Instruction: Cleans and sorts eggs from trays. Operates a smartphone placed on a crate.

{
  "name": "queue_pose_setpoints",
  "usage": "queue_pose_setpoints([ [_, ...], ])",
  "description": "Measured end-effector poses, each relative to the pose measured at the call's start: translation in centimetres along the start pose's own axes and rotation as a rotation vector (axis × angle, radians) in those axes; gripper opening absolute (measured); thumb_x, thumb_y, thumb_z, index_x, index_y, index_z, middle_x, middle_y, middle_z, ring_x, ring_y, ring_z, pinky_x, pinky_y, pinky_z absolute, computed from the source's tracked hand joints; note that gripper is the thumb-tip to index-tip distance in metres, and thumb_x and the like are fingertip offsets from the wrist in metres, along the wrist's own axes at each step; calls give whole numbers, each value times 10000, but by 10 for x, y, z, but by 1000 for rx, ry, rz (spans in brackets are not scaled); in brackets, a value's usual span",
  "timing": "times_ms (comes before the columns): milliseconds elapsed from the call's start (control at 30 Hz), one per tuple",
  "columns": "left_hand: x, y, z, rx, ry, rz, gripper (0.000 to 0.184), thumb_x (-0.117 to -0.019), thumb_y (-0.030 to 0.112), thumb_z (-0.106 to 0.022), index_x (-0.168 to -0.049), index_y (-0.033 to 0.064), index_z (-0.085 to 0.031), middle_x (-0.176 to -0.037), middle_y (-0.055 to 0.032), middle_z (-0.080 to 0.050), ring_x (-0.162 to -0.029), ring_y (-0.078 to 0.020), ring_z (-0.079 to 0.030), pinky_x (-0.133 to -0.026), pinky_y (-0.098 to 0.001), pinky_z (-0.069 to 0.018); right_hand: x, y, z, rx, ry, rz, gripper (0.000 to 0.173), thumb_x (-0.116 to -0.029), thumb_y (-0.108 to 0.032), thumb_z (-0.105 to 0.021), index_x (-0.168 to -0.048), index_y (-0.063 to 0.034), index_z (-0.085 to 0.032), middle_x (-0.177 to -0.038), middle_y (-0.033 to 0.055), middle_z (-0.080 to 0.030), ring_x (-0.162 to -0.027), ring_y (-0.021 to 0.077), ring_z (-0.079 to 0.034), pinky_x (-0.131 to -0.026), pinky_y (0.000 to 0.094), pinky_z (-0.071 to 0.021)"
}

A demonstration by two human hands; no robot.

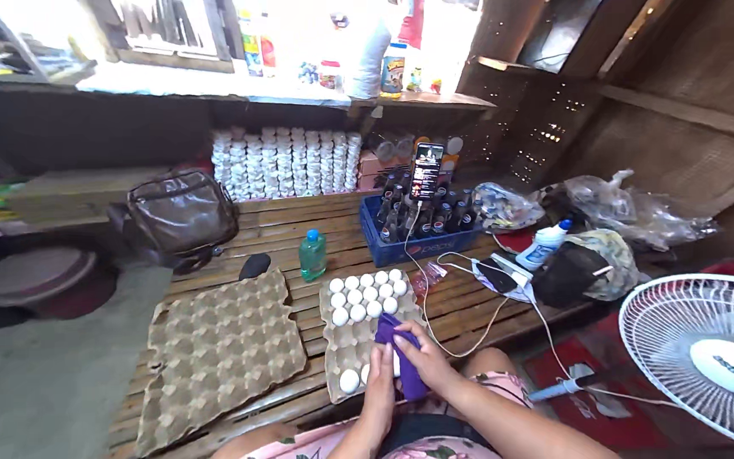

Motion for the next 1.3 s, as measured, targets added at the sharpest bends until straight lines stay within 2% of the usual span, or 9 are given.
queue_pose_setpoints([
  [100, -1, 2, 0, 25, -19, -5, 377, -1083, 333, -390, -1222, -10, -464, -1011, -92, -641, -892, -133, -671, -796, -335, -592, 0, 0, 0, -26, -22, -86, 335, -1031, -243, -537, -1250, 5, -594, -1248, 148, -613, -1139, 167, -614, -1012, 363, -507],
  [300, -4, -5, 12, 163, 226, 156, 612, -1106, 479, -195, -1471, 44, -420, -1254, -149, -636, -1104, -197, -647, -955, -409, -544, 28, 3, -23, 264, -70, 156, 367, -990, -266, -616, -1278, -41, -644, -1485, 242, -459, -1391, 333, -456, -1144, 468, -411],
  [567, 1, -7, 6, -123, 6, 77, 637, -1095, 453, -223, -1495, -23, -362, -1410, -210, -530, -1241, -224, -581, -1046, -420, -496, 7, 12, -1, 18, -63, -186, 396, -1059, -273, -490, -1334, 6, -545, -1315, 212, -588, -1204, 253, -604, -1053, 428, -486],
  [767, 7, -13, 12, 169, 152, 165, 491, -1117, 328, -178, -1275, 34, -539, -1029, -92, -694, -947, -152, -680, -851, -365, -577, 40, 4, -25, 380, -144, 174, 349, -984, -262, -628, -1296, -111, -666, -1508, 226, -461, -1407, 385, -434, -1158, 521, -382],
  [833, 7, -17, 15, 132, 132, 167, 444, -1115, 295, -208, -1302, 43, -522, -1053, -102, -695, -959, -168, -684, -855, -379, -581, 36, 6, -23, 373, -174, 176, 341, -995, -264, -615, -1303, -124, -663, -1513, 209, -462, -1413, 365, -430, -1167, 507, -372],
  [933, 11, -15, 13, 6, 59, 225, 527, -1115, 389, -211, -1499, 63, -364, -1227, -153, -657, -1065, -224, -674, -902, -435, -579, 24, 10, -7, 166, -154, 73, 370, -1016, -246, -572, -1317, -38, -627, -1427, 218, -528, -1357, 312, -492, -1145, 461, -404],
  [1067, 15, -9, 4, -56, 65, 270, 589, -1103, 482, -212, -1428, 45, -436, -1044, -136, -698, -892, -205, -703, -773, -389, -602, 24, 13, 6, -17, -141, -89, 414, -1035, -275, -537, -1355, -15, -580, -1405, 219, -536, -1327, 293, -509, -1127, 442, -415],
  [1233, 10, -1, -5, 44, 194, 185, 688, -1089, 514, -83, -1246, 54, -570, -1001, -81, -717, -932, -167, -700, -836, -385, -594, 37, 4, 3, 172, -210, 194, 345, -965, -231, -668, -1284, -100, -677, -1498, 220, -476, -1394, 349, -461, -1146, 489, -409],
  [1300, 10, 3, -9, -38, 186, 150, 665, -1095, 488, -90, -1306, 41, -533, -1055, -88, -708, -972, -154, -692, -869, -374, -587, 31, 6, 9, 151, -191, 210, 330, -964, -217, -666, -1273, -101, -682, -1484, 218, -491, -1381, 350, -473, -1138, 494, -415],
])
Point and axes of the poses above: each hand's wrist, its own x-axis away from the middle knuckle, its own z-axis out of the back of the hand, y = z × x, the point moved 5 cm from there along -x, towards the middle knuckle
